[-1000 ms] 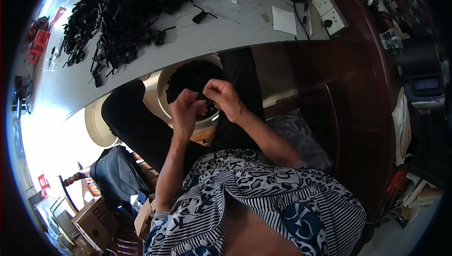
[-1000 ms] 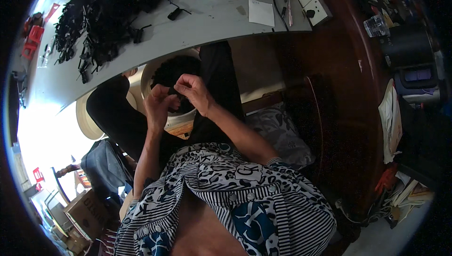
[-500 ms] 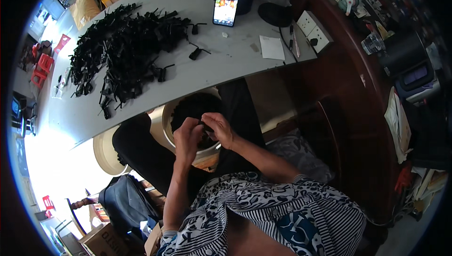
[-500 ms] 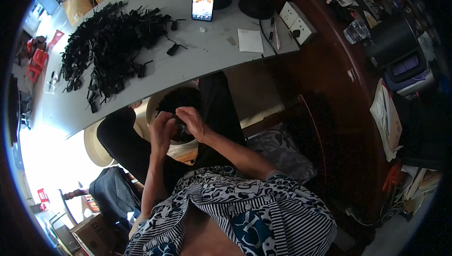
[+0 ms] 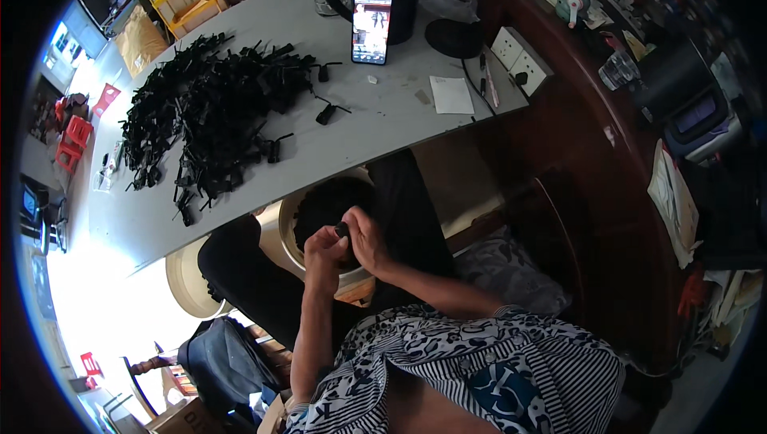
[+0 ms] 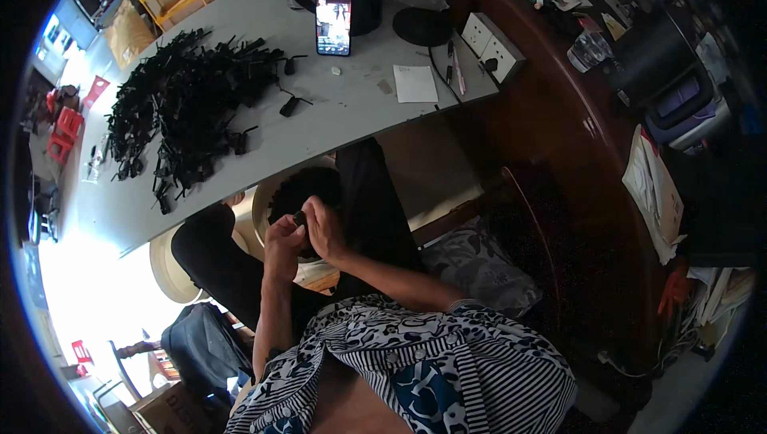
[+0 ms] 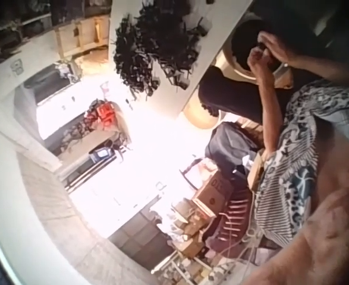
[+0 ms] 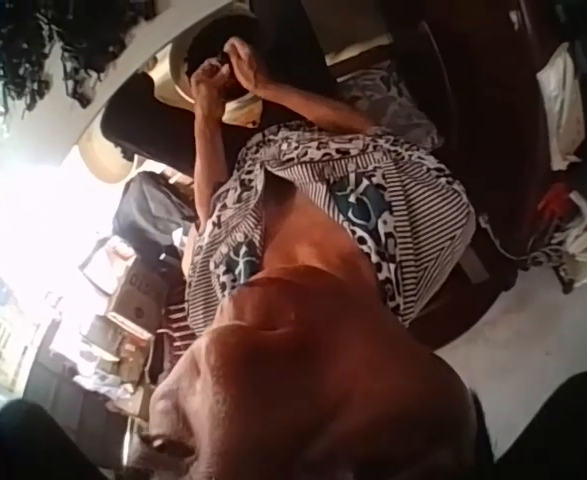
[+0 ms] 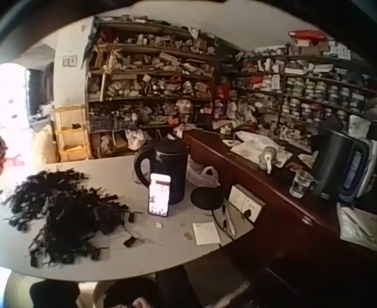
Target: Manually assembling small plastic components onto a larger black plastic frame at a workstation.
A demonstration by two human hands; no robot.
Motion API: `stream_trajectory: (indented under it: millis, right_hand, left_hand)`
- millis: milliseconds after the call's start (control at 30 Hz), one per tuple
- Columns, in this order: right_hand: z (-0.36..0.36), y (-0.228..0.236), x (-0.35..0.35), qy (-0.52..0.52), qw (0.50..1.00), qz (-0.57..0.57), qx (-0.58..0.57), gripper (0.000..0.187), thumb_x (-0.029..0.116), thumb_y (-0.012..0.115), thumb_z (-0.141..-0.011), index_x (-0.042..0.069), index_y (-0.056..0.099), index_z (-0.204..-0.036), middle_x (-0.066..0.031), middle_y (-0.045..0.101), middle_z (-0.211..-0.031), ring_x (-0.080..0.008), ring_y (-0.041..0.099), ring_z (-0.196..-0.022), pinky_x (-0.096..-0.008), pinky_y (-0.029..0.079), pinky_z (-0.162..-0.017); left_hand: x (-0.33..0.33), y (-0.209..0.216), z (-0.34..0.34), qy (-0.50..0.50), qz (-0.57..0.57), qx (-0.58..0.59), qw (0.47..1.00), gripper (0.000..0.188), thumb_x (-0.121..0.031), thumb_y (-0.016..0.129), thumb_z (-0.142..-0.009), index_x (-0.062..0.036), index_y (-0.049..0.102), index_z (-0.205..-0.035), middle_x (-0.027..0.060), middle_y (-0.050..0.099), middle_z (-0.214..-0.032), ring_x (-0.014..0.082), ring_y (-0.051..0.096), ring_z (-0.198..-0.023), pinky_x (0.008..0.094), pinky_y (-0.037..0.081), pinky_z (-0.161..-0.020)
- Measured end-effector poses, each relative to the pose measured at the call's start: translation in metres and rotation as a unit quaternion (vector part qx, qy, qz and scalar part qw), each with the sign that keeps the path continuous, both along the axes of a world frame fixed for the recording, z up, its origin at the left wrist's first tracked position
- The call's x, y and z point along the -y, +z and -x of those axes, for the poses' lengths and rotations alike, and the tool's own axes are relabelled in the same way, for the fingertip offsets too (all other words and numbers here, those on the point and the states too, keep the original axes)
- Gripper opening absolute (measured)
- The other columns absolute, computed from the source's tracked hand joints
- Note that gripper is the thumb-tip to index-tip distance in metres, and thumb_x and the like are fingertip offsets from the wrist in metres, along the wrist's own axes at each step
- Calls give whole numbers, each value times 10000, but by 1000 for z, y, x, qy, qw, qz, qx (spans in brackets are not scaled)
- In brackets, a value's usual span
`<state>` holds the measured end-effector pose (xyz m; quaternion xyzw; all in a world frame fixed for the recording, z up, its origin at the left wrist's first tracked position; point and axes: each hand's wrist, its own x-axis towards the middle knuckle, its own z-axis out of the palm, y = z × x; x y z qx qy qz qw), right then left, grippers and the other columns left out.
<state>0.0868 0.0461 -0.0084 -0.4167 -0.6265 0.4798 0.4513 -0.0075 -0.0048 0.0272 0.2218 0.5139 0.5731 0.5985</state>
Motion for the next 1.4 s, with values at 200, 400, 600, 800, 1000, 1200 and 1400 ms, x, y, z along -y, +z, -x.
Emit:
stream_trajectory:
  millis: [200,400,600,800,1000,1200,1400]
  right_hand:
    - [-24,34,-21,195,978,-73,-28,60,15,502,-814,18,477,-869,-61,525,-671,-155,541,-636,-270,420,-579]
    - [-26,28,-29,290,956,50,2,177,-17,637,-707,27,487,-792,4,482,-612,-65,458,-577,-232,387,-528]
    - [-22,21,-28,259,966,10,7,220,-5,669,-653,19,468,-740,-38,472,-592,-100,446,-550,-267,382,-504]
    - [-15,23,-25,199,976,-67,64,223,-24,644,-634,11,451,-738,-115,501,-616,-241,508,-539,-319,404,-503]
    - [-13,18,-29,181,977,-77,87,213,-26,632,-659,16,445,-753,-122,514,-623,-258,543,-556,-332,415,-499]
    - [-10,36,-67,235,947,-1,219,165,53,604,-709,9,479,-807,-185,576,-733,-373,572,-711,-414,453,-604]
    - [12,88,-196,95,926,-296,215,160,-2,507,-741,23,537,-896,-159,560,-898,-352,533,-858,-415,428,-708]
  left_hand:
    - [-1,-1,25,-71,-5,-6,997,31,-71,529,-827,-41,524,-822,31,589,-760,119,583,-658,235,496,-655]
    - [1,-1,21,-80,-13,-40,996,92,-108,456,-865,-78,475,-779,-1,501,-637,76,457,-524,173,362,-484]
    - [-8,2,12,-42,-2,-82,996,166,-124,467,-865,-110,454,-700,-51,387,-545,38,312,-460,189,210,-424]
    - [-15,-14,4,65,-8,-4,998,214,-104,519,-845,-110,460,-639,-60,400,-538,27,298,-443,186,206,-414]
    - [-22,-27,-4,113,-20,9,993,223,-139,521,-858,-111,471,-643,-59,411,-529,36,311,-428,202,198,-403]
    - [-31,-27,21,69,69,-174,980,163,-203,547,-849,-52,532,-790,15,480,-691,89,467,-612,247,400,-545]
    - [-78,42,19,100,-106,-570,809,140,2,543,-765,8,546,-905,143,547,-845,294,541,-791,339,429,-696]
